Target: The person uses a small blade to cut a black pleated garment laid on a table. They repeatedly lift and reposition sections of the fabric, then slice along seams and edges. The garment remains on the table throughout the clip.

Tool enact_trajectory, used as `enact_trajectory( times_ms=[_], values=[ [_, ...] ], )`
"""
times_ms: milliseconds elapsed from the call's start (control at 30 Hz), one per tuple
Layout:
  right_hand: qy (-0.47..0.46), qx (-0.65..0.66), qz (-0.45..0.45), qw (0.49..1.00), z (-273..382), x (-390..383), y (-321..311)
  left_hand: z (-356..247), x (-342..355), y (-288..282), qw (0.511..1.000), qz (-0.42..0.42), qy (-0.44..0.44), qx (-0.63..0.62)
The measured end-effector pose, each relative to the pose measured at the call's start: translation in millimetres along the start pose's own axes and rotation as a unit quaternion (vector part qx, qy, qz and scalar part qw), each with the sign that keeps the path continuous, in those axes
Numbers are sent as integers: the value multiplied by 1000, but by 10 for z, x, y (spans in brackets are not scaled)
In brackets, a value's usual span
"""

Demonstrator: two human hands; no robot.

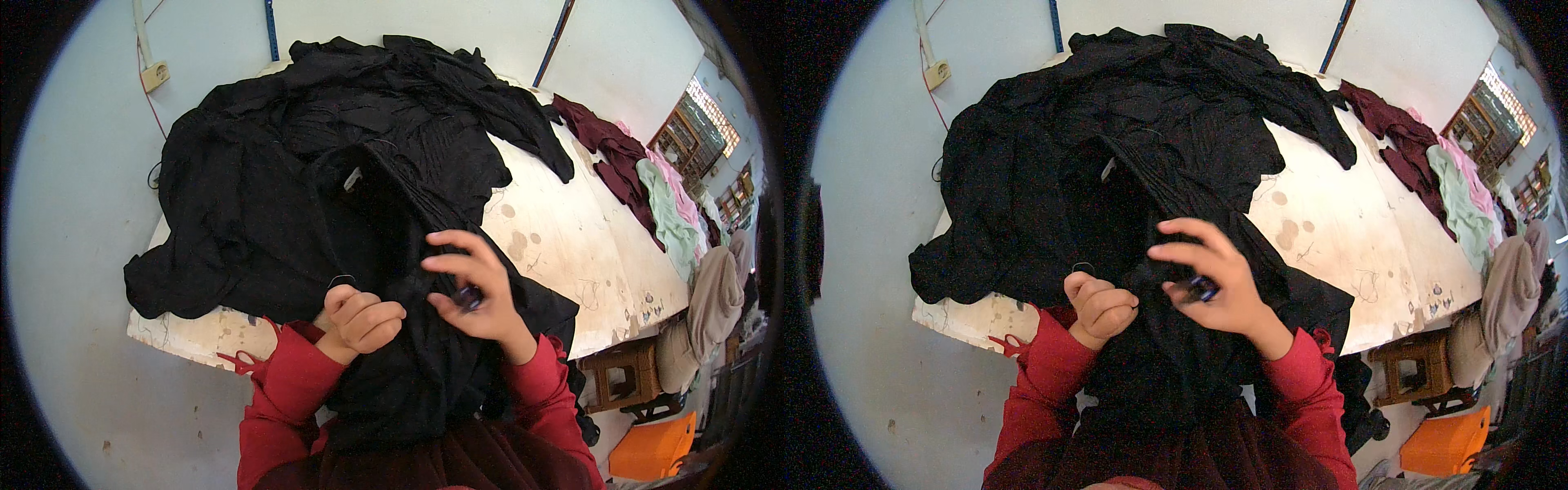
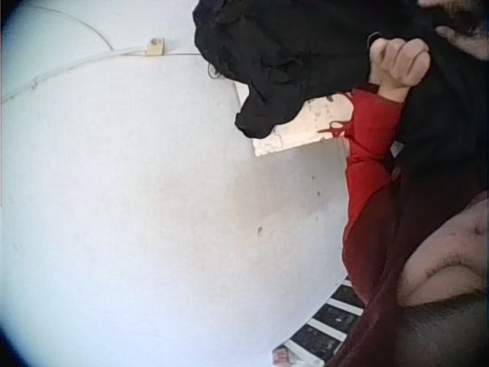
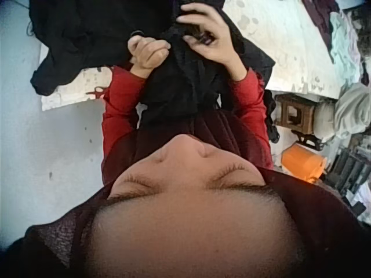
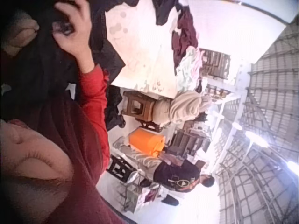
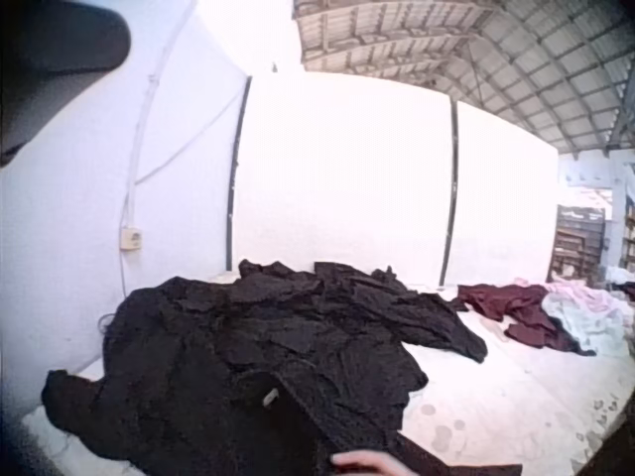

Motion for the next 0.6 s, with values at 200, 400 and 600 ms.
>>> enact_trajectory(
  times_ms=[200, 400, 600],
  values=[
    [-13, -40, -127, 991, -174, -132, 22, 20, 94, -46, 998, -32, -56, 8],
    [-22, -32, -166, 985, -241, -225, -13, 379, 100, -610, 964, -37, -262, 11],
    [-17, -29, -168, 985, -260, -242, -1, 572, 418, -490, 961, 238, -144, 2]
  ],
)
Point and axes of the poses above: each hand's wrist, its own x-axis towards the middle knuckle, its own y-axis out of the palm, z = x × y, the point moved 3 cm from there along x, towards the middle knuckle, and after that the axes turned 1 degree about -x, right-handed, at the moved point
